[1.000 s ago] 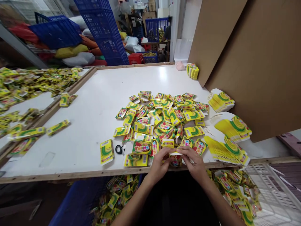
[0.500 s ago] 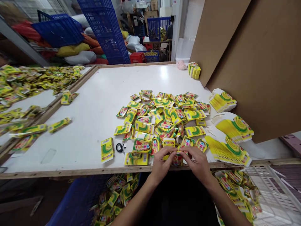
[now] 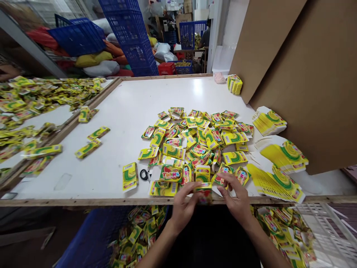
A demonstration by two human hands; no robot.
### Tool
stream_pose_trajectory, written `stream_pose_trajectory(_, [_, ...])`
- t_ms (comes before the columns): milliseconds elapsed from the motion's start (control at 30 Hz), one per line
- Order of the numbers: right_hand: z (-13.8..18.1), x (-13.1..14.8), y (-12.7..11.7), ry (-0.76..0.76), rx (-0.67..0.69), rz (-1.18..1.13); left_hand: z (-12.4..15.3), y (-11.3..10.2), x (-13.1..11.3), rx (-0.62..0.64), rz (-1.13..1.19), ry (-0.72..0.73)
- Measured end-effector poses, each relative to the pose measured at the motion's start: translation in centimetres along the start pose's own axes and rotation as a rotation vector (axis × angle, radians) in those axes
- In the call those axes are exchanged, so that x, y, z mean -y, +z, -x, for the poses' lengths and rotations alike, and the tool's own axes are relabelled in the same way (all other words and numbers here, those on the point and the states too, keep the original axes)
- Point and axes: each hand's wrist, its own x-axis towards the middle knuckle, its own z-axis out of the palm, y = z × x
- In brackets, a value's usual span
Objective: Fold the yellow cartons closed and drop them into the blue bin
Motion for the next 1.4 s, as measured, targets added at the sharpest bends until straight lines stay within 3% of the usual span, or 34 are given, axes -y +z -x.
stream_pose_trajectory(67, [-1.4,1.5,1.3,0.005,0.014,0.002,1.5,-4.8,-1.5,-0.095,-0.159,0.003])
stream_pose_trajectory(167, [-3.9,3.5,5.8,-0.132,0.235,0.01,3.3,-12.8,-3.3,0.008,-0.476,-0.118])
stream_pose_trajectory(233, [-5.4,4.2,9.6,-0.196,0.37,0.086,3.8,-15.7,-3.6,-0.094,-0.653,-0.148])
stream_pose_trajectory(267, [-6.0,4.4,11.3,-0.199,0.425,0.139,3.8,-15.9,-3.5,-0.143,-0.683,-0.176])
stream_pose_trajectory(333, [-6.8,4.6,13.7,-0.203,0.493,0.211,3.4,-14.3,-2.4,-0.215,-0.617,-0.239])
stream_pose_trajectory(400, [-7.0,4.6,14.1,-0.203,0.478,0.213,2.2,-10.9,-0.8,-0.264,-0.457,-0.244])
stream_pose_trajectory(500, [-6.3,4.7,11.9,-0.175,0.35,0.117,-0.1,-5.6,1.0,-0.376,-0.196,-0.114])
stream_pose_trajectory(633, [-3.1,3.9,8.1,-0.083,0.2,-0.048,-1.1,-2.2,1.8,-0.3,0.024,-0.04])
stream_pose_trajectory(800, [1.5,1.2,6.8,0.037,0.005,-0.175,0.5,-1.8,3.1,-0.036,0.051,-0.054])
stream_pose_trajectory(967, [1.2,0.6,5.7,-0.051,0.105,-0.178,0.1,-2.0,3.1,0.145,-0.065,0.099])
stream_pose_trajectory(1033, [0.3,0.9,5.2,-0.06,0.107,-0.161,-0.6,-1.8,2.8,0.151,-0.073,0.122])
stream_pose_trajectory(1200, [-0.7,1.1,5.0,0.031,0.0,-0.222,-1.6,-0.8,2.4,0.087,0.132,0.023])
stream_pose_trajectory(1400, [-0.4,0.6,4.5,-0.122,0.095,-0.122,-1.4,-0.9,1.7,0.106,0.001,0.153])
